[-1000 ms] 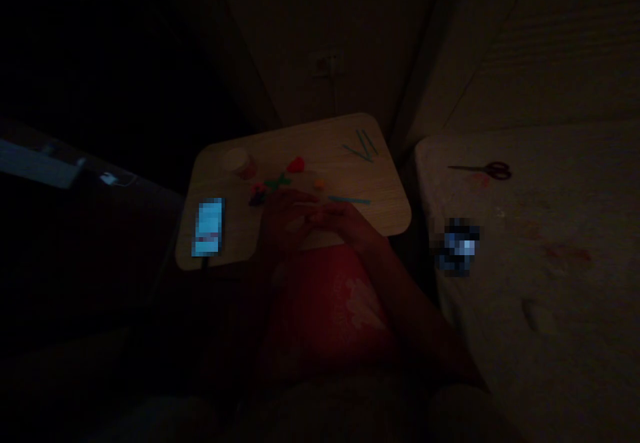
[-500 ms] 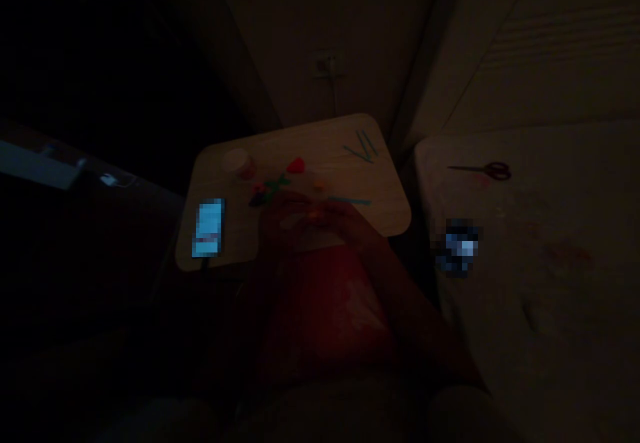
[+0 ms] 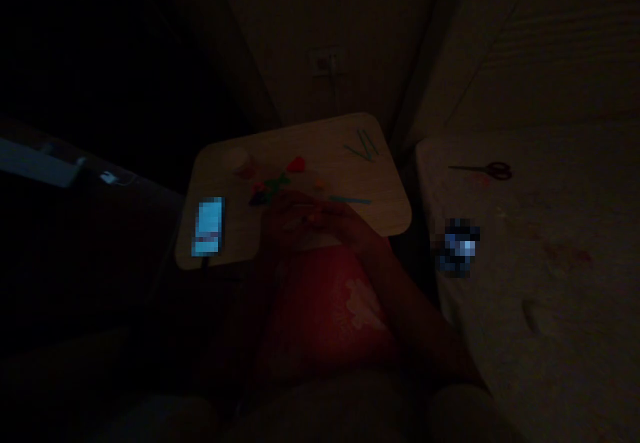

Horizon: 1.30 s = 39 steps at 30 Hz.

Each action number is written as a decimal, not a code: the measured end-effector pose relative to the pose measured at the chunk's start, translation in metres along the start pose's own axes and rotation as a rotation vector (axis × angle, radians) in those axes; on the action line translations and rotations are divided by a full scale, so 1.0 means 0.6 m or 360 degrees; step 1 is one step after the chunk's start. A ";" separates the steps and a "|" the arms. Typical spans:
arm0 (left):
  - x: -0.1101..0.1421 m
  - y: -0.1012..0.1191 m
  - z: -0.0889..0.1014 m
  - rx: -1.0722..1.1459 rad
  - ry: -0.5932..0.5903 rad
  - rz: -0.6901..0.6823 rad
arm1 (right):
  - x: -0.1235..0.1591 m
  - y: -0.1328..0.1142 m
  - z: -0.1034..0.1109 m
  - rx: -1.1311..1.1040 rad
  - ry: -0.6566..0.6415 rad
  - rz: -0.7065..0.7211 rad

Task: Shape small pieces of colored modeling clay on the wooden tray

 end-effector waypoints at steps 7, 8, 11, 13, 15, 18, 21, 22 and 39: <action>-0.002 0.012 0.004 -0.0044 0.0065 -0.0113 | 0.001 0.004 -0.004 -0.0052 -0.0034 0.0003; -0.002 0.015 0.005 -0.0066 0.0062 -0.0111 | 0.001 0.004 -0.003 -0.0033 -0.0029 -0.0001; -0.003 0.020 0.009 -0.0107 0.0054 -0.0111 | 0.002 0.004 -0.002 0.0021 -0.0028 -0.0009; -0.004 0.020 0.012 -0.0114 0.0037 -0.0084 | 0.003 0.003 -0.004 0.0030 -0.0032 -0.0007; -0.005 0.019 0.012 -0.0100 0.0002 -0.0056 | 0.003 0.003 -0.004 0.0032 -0.0032 -0.0008; -0.007 0.017 0.010 -0.0073 -0.0048 -0.0018 | 0.001 0.004 0.000 0.0038 -0.0014 -0.0005; -0.008 0.018 0.010 -0.0094 -0.0057 -0.0033 | 0.000 0.006 0.007 0.0059 -0.0006 0.0006; -0.008 0.019 0.011 -0.0107 -0.0047 -0.0053 | 0.000 0.006 0.009 0.0073 -0.0003 0.0010; -0.010 0.026 0.018 0.0022 -0.0024 0.0014 | 0.004 0.005 0.004 0.0032 0.0018 0.0027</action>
Point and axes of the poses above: each hand's wrist, its own x-axis away from the middle knuckle, its own z-axis out of the back of the hand, y = z × x, the point moved 7 cm from there along -x, towards the middle knuckle, and after that the axes turned 9 degrees about z, right-handed, at the moved point
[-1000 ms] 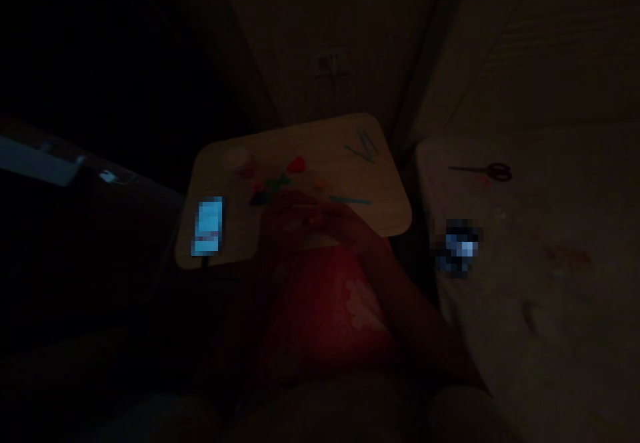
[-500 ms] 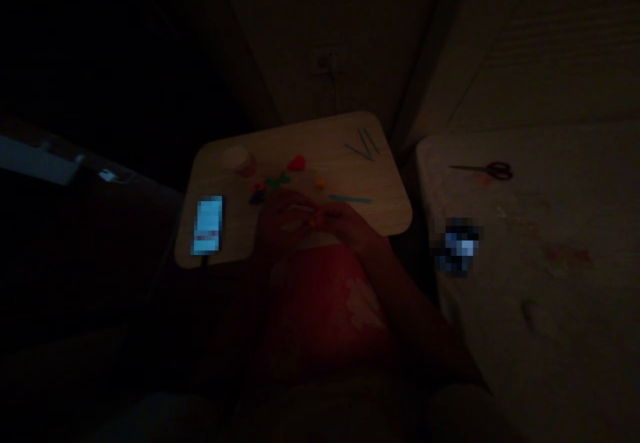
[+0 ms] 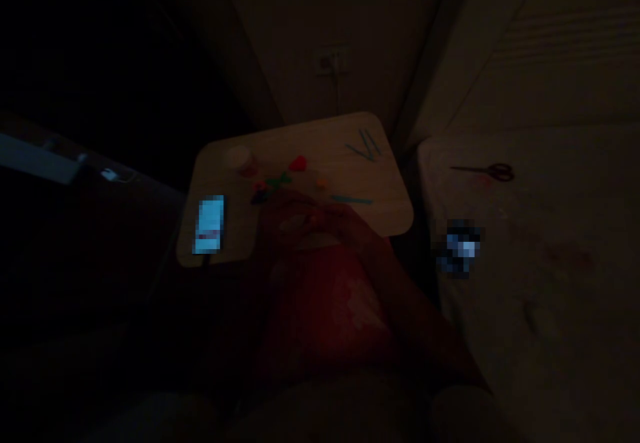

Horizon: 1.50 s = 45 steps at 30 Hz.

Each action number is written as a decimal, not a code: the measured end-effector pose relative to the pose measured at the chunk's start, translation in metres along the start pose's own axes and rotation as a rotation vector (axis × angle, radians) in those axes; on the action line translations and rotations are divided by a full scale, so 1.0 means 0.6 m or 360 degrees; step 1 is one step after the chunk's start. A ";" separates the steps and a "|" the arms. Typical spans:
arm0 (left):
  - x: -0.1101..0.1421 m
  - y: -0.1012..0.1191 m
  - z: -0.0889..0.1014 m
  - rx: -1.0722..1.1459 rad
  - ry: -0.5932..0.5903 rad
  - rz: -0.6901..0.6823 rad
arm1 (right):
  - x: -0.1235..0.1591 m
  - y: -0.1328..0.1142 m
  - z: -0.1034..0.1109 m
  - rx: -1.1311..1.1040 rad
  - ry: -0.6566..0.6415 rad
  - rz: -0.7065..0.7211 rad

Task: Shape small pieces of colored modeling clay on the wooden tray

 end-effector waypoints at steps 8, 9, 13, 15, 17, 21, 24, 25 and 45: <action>0.003 -0.005 0.001 0.0137 0.0049 -0.0009 | -0.001 -0.006 -0.002 0.0021 -0.0027 0.0019; 0.003 -0.008 0.002 0.0159 0.0060 0.0009 | -0.002 -0.006 -0.001 0.0013 -0.0019 0.0019; 0.004 -0.019 0.002 0.0231 0.0067 0.0091 | -0.004 -0.004 0.004 -0.0038 0.0010 0.0028; 0.006 -0.026 0.002 0.0271 0.0063 0.0129 | -0.004 -0.002 0.009 -0.0048 0.0047 0.0018; 0.008 -0.033 0.001 0.0297 0.0072 0.0164 | -0.005 -0.001 0.014 -0.0022 0.0100 0.0013; 0.012 -0.040 -0.003 0.0293 0.0068 0.0191 | -0.007 -0.005 0.017 0.0112 0.0162 0.0011; 0.013 -0.042 -0.004 0.0290 0.0079 0.0201 | -0.006 -0.007 0.019 0.0219 0.0217 0.0013; 0.013 -0.043 -0.004 0.0284 0.0095 0.0202 | -0.006 -0.008 0.021 0.0253 0.0239 0.0023; 0.043 -0.102 -0.041 0.0910 0.0236 0.1031 | 0.034 -0.115 -0.028 0.1374 0.0259 0.1009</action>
Point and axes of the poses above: each hand's wrist, its own x-axis away from the middle knuckle, its own z-axis out of the back of the hand, y = z × x, the point moved 7 cm from there along -x, towards the middle knuckle, and after that the axes turned 9 degrees about z, right-handed, at the moved point
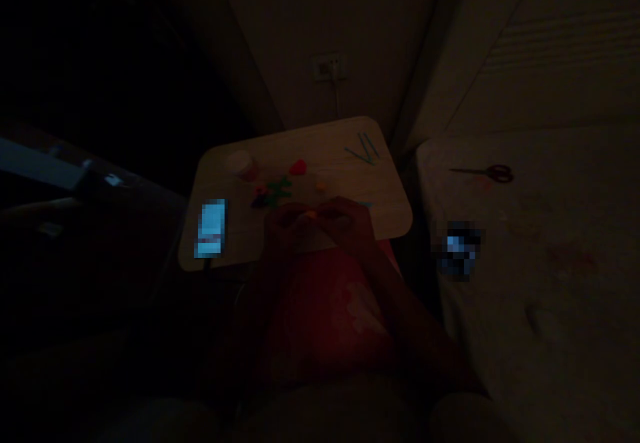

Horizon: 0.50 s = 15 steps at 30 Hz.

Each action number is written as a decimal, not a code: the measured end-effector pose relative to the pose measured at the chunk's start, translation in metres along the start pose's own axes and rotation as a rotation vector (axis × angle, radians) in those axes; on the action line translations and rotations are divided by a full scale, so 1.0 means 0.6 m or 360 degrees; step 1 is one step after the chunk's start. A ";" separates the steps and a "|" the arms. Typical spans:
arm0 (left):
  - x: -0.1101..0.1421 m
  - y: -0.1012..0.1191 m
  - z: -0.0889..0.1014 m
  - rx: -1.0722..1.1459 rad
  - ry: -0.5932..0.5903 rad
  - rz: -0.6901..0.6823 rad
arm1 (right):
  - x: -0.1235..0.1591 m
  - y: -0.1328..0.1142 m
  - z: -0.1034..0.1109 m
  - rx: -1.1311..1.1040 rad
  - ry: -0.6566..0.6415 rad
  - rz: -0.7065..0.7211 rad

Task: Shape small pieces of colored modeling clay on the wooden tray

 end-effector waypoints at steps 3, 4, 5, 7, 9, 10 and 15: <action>0.002 0.000 0.000 0.0008 0.0004 0.0032 | -0.001 -0.013 0.001 0.0099 -0.0007 0.0110; 0.002 0.000 0.000 0.0015 -0.0002 0.0033 | -0.001 -0.016 0.001 0.0135 -0.0002 0.0136; 0.003 0.001 0.000 0.0022 -0.0011 0.0031 | -0.001 -0.017 0.002 0.0167 0.0005 0.0162; 0.003 0.001 0.000 0.0029 -0.0027 0.0024 | -0.001 -0.019 0.003 0.0209 0.0028 0.0213; 0.003 0.001 0.001 0.0023 -0.0009 0.0011 | 0.000 -0.020 0.005 0.0228 0.0045 0.0250; 0.002 0.001 0.002 0.0023 0.0007 0.0003 | -0.001 -0.020 0.005 0.0234 0.0041 0.0249; 0.000 0.002 0.000 0.0043 -0.0006 -0.0022 | -0.001 -0.017 0.003 0.0183 -0.0011 0.0174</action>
Point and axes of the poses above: each hand's wrist, its own x-axis away from the middle knuckle, its own z-axis out of the back of the hand, y = z × x, the point moved 7 cm from there along -x, towards the middle knuckle, and after that the axes turned 9 degrees about z, right-handed, at the moved point
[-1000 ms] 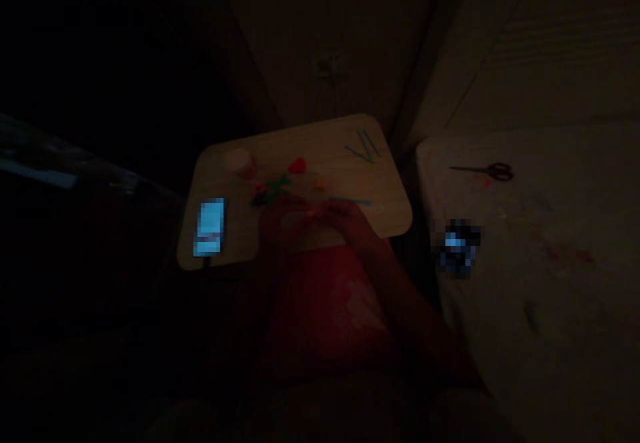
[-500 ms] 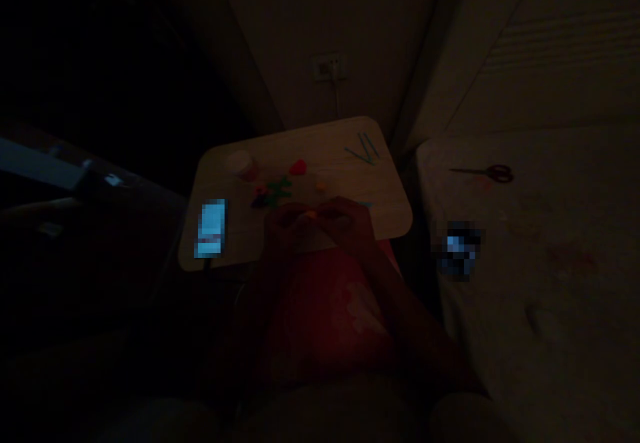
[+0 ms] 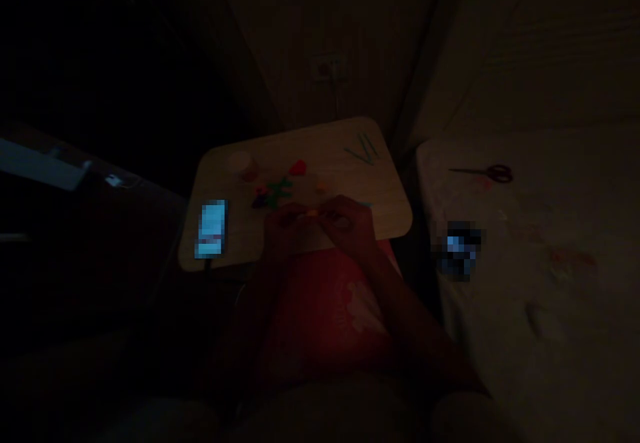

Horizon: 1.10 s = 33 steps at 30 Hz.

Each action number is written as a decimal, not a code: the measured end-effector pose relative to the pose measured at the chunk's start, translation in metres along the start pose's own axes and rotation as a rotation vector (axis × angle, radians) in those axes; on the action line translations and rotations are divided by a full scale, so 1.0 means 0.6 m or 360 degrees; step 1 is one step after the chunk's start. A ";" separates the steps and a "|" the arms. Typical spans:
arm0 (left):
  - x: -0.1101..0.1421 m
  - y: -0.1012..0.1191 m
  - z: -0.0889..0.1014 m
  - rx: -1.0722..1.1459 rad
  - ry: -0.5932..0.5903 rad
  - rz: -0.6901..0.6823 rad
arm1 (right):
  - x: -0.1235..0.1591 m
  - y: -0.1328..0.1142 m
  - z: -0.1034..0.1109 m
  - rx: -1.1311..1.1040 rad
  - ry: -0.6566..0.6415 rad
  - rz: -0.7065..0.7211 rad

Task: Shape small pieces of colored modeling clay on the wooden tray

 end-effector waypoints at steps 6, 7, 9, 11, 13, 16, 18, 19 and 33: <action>0.000 0.007 -0.004 0.0006 -0.0080 -0.0042 | 0.003 0.013 -0.002 -0.0151 0.0062 -0.0163; 0.000 0.007 -0.005 0.0003 -0.0086 -0.0038 | 0.004 0.019 -0.004 -0.0196 0.0080 -0.0241; 0.001 0.007 -0.005 -0.0011 -0.0082 -0.0033 | 0.009 0.038 -0.009 -0.0331 0.0122 -0.0455; 0.001 0.007 -0.005 -0.0019 -0.0065 -0.0046 | 0.018 0.057 -0.018 -0.0490 0.0151 -0.0698; 0.001 0.008 -0.006 -0.0041 -0.0066 -0.0078 | 0.026 0.070 -0.027 -0.0640 0.0152 -0.0876; 0.003 0.013 -0.011 -0.0144 -0.0113 -0.0151 | 0.031 0.076 -0.037 -0.0797 0.0115 -0.0973; 0.005 0.019 -0.013 -0.0234 -0.0109 -0.0215 | 0.033 0.076 -0.039 -0.0829 0.0080 -0.0981; 0.006 0.023 -0.013 -0.0274 -0.0094 -0.0256 | 0.033 0.076 -0.039 -0.0814 0.0050 -0.0970; -0.007 -0.024 -0.033 -0.1083 -0.0130 -0.0436 | 0.007 0.081 0.023 0.0633 -0.0488 -0.0129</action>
Point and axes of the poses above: each hand's wrist, its own x-axis away from the middle knuckle, its own z-axis out of the back of the hand, y = z × x, the point moved 7 cm from there along -x, towards the middle knuckle, and after that the axes turned 9 degrees about z, right-handed, at the moved point
